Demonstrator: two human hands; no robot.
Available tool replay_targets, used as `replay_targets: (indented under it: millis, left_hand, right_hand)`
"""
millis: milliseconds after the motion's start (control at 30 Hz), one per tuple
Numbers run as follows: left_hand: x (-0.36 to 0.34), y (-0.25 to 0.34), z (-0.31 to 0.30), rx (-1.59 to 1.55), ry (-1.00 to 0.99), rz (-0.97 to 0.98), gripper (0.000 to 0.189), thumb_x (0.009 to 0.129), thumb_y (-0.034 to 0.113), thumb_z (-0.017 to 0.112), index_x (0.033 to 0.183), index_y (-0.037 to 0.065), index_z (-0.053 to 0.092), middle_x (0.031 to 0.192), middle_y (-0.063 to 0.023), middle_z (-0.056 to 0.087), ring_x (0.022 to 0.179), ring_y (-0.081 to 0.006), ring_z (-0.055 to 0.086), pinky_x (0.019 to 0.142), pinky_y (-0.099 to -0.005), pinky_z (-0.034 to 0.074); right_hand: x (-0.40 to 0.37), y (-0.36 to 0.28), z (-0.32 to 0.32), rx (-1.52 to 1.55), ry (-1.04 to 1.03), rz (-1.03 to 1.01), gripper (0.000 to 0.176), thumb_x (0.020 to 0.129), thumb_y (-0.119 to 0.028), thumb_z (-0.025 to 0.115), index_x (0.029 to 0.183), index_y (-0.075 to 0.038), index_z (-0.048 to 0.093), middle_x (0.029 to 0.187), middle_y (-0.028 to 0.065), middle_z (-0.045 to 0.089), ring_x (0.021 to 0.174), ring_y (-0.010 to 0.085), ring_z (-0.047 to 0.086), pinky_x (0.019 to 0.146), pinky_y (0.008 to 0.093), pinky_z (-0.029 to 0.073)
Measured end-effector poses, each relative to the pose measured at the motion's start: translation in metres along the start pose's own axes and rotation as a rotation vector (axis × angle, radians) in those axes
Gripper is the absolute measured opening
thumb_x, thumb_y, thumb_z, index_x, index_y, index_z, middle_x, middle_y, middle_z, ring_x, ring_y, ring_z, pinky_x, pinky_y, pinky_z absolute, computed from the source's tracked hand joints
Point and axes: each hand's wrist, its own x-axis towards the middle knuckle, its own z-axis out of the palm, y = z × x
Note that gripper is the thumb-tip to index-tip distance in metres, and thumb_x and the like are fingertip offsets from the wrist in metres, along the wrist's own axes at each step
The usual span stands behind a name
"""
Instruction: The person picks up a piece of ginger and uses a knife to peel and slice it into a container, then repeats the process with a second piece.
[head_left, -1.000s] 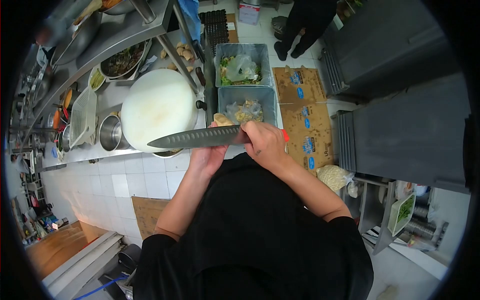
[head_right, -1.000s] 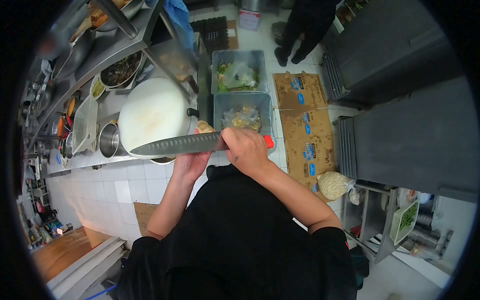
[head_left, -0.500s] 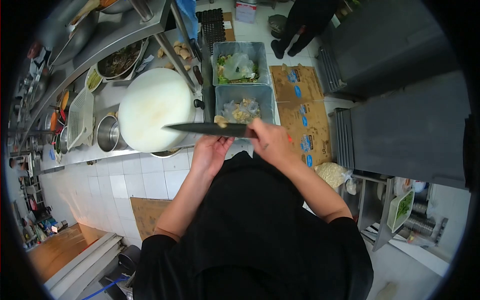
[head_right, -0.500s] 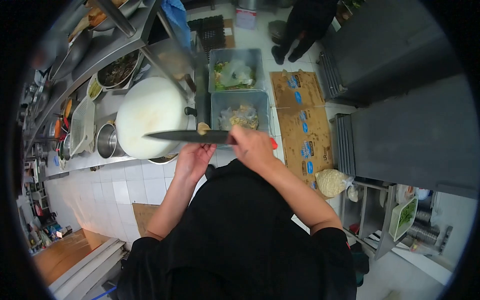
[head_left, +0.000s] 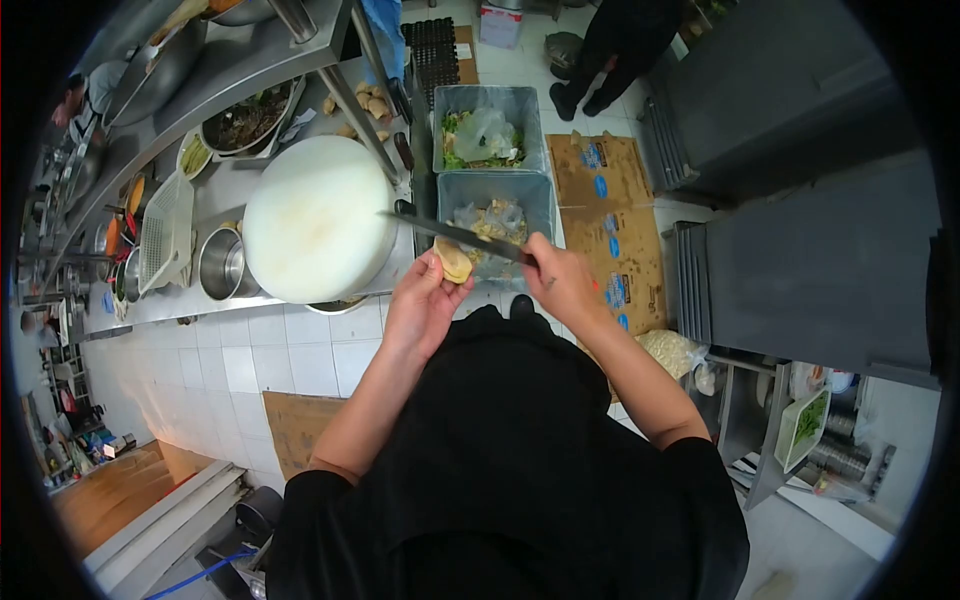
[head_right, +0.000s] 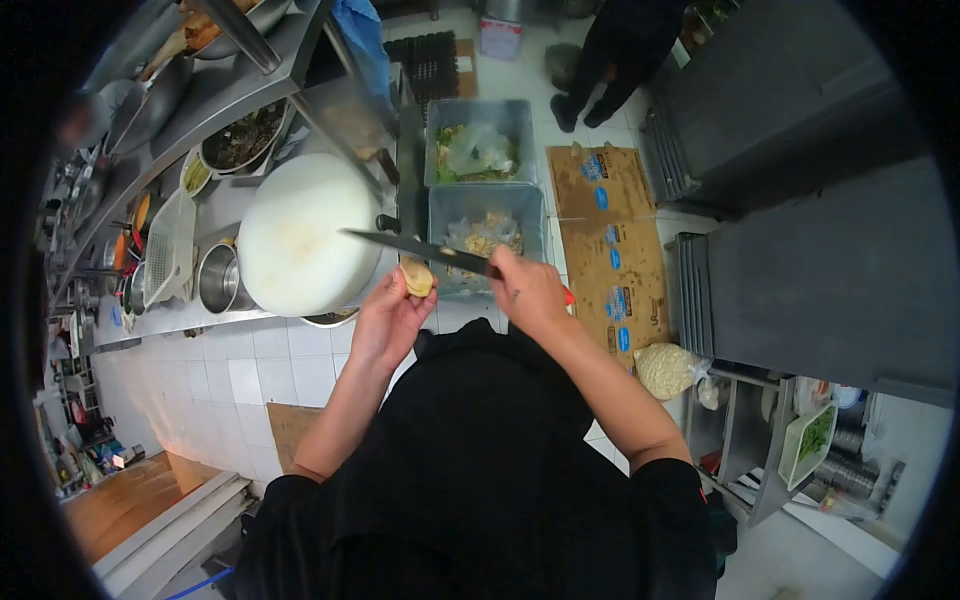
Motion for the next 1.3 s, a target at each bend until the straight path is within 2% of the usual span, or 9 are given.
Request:
replay_targets:
  millis: [233, 333, 433, 633, 733, 1000, 1067, 1167, 1300]
  left_hand:
    - [0.003, 0.001, 0.001, -0.1, -0.002, -0.03, 0.029, 0.106, 0.016, 0.058, 0.131, 0.0, 0.055, 0.129, -0.011, 0.064, 0.113, -0.0217, 0.066, 0.098, -0.0409, 0.056]
    - [0.003, 0.003, 0.002, 0.025, 0.032, -0.033, 0.029, 0.106, 0.015, 0.058, 0.131, 0.0, 0.056, 0.128, -0.0113, 0.065, 0.116, -0.0221, 0.065, 0.099, -0.0413, 0.057]
    - [-0.002, 0.003, 0.01, 0.031, 0.022, -0.015, 0.027, 0.105, 0.018, 0.061, 0.125, 0.0, 0.059, 0.124, -0.0137, 0.066, 0.114, -0.0255, 0.067, 0.099, -0.0407, 0.058]
    - [-0.001, -0.001, -0.001, 0.039, -0.047, 0.037, 0.038, 0.106, 0.019, 0.059, 0.138, 0.001, 0.05, 0.129, -0.0139, 0.064, 0.116, -0.0266, 0.066, 0.1, -0.0436, 0.057]
    - [-0.003, 0.005, 0.002, 0.037, -0.097, 0.002, 0.036, 0.106, 0.02, 0.059, 0.136, 0.0, 0.052, 0.127, -0.0142, 0.065, 0.115, -0.0273, 0.067, 0.097, -0.0424, 0.058]
    - [-0.003, 0.001, 0.003, 0.055, -0.096, 0.02, 0.036, 0.107, 0.02, 0.059, 0.136, 0.001, 0.052, 0.125, -0.0136, 0.066, 0.115, -0.0267, 0.067, 0.097, -0.0437, 0.058]
    - [-0.009, 0.005, 0.008, 0.067, -0.086, -0.006, 0.032, 0.106, 0.021, 0.06, 0.131, 0.003, 0.054, 0.126, -0.0136, 0.066, 0.115, -0.0288, 0.067, 0.097, -0.0422, 0.059]
    - [-0.011, 0.009, 0.007, 0.077, -0.094, 0.017, 0.032, 0.106, 0.02, 0.06, 0.131, 0.002, 0.055, 0.126, -0.0135, 0.066, 0.116, -0.029, 0.067, 0.097, -0.042, 0.059]
    - [-0.006, 0.007, 0.002, 0.072, -0.099, 0.022, 0.034, 0.105, 0.014, 0.059, 0.136, 0.002, 0.053, 0.13, -0.015, 0.064, 0.117, -0.0283, 0.066, 0.098, -0.0442, 0.058]
  right_hand:
    - [0.015, -0.044, -0.011, 0.029, 0.004, -0.228, 0.028, 0.076, 0.0, 0.071, 0.097, -0.009, 0.055, 0.082, 0.0135, 0.068, 0.076, 0.0378, 0.069, 0.062, 0.0476, 0.052]
    - [0.004, 0.013, 0.01, -0.057, 0.015, 0.012, 0.025, 0.08, -0.003, 0.071, 0.098, -0.01, 0.057, 0.076, 0.0139, 0.069, 0.074, 0.0385, 0.07, 0.063, 0.0487, 0.053]
    - [-0.003, 0.008, 0.0, -0.038, 0.022, 0.037, 0.024, 0.081, -0.003, 0.071, 0.098, -0.009, 0.057, 0.074, 0.0135, 0.069, 0.072, 0.0391, 0.069, 0.063, 0.0486, 0.054]
    - [0.01, -0.04, -0.013, 0.067, 0.045, -0.195, 0.024, 0.08, -0.003, 0.071, 0.097, -0.009, 0.056, 0.079, 0.0141, 0.07, 0.074, 0.0394, 0.069, 0.062, 0.0497, 0.052]
    - [0.0, 0.022, 0.009, -0.033, 0.025, 0.067, 0.021, 0.082, -0.003, 0.07, 0.096, -0.01, 0.056, 0.079, 0.0141, 0.07, 0.073, 0.0393, 0.069, 0.061, 0.0498, 0.052]
    - [0.008, -0.039, -0.011, 0.038, 0.111, -0.222, 0.024, 0.083, -0.001, 0.07, 0.102, -0.009, 0.058, 0.075, 0.016, 0.067, 0.071, 0.0394, 0.069, 0.061, 0.0473, 0.053]
    - [0.005, 0.011, 0.014, -0.057, 0.05, 0.025, 0.023, 0.084, -0.003, 0.07, 0.102, -0.01, 0.059, 0.076, 0.0169, 0.067, 0.073, 0.0403, 0.069, 0.062, 0.0477, 0.053]
    - [-0.001, 0.018, 0.003, -0.02, 0.078, 0.112, 0.018, 0.085, -0.003, 0.067, 0.097, -0.01, 0.056, 0.077, 0.0155, 0.07, 0.072, 0.0399, 0.069, 0.06, 0.0524, 0.051]
    - [0.005, -0.049, -0.017, 0.069, 0.071, -0.199, 0.021, 0.078, -0.001, 0.067, 0.092, -0.011, 0.056, 0.076, 0.0131, 0.068, 0.07, 0.0376, 0.068, 0.06, 0.0489, 0.052]
